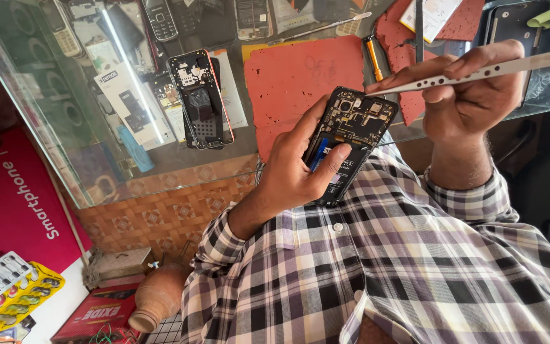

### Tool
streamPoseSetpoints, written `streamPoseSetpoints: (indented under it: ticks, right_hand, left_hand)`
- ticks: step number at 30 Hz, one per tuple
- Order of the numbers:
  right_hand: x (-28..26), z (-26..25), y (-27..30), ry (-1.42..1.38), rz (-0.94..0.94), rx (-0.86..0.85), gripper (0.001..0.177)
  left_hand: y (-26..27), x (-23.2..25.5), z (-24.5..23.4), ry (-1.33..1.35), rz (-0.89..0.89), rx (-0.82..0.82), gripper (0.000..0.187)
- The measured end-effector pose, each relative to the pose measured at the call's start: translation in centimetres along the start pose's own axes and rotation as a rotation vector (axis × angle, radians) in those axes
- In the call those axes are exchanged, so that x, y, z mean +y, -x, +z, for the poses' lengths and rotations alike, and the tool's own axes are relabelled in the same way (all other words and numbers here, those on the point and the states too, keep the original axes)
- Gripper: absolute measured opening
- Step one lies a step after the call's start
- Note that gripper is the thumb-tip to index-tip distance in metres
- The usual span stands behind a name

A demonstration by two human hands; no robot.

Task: The person repairs a mobile phone by using a screwdriver to remove screws, prying open the casing, and detaching internal components with tweezers and a prying tool.

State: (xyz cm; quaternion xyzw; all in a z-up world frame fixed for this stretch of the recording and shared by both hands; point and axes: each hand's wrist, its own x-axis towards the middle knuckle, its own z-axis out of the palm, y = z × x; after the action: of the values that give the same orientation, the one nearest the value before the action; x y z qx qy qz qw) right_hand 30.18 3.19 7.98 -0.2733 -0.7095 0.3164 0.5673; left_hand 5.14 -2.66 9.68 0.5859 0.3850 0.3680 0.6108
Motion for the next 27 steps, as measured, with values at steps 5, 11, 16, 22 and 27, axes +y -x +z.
streamPoseSetpoints:
  ticks: [5, 11, 16, 22, 27]
  right_hand:
    - [0.2, 0.2, 0.2, -0.015, 0.004, 0.002, 0.029]
    - [-0.1, 0.3, 0.1, -0.078, 0.036, -0.015, 0.027]
    - [-0.8, 0.5, -1.0, -0.041, 0.013, -0.118, 0.017]
    - [-0.3, -1.8, 0.0, 0.061, 0.273, -0.032, 0.031]
    - [0.5, -1.7, 0.5, -0.562, 0.677, 0.173, 0.022]
  left_hand:
    - [0.0, -0.2, 0.0, -0.007, -0.003, -0.006, 0.066]
    - [0.0, 0.0, 0.0, -0.014, -0.027, -0.007, 0.067]
    - [-0.2, 0.2, 0.0, -0.038, -0.098, -0.009, 0.069]
    - [-0.2, -0.2, 0.1, -0.027, 0.003, -0.038, 0.068]
    - [-0.7, -0.3, -0.2, 0.047, 0.009, -0.088, 0.069]
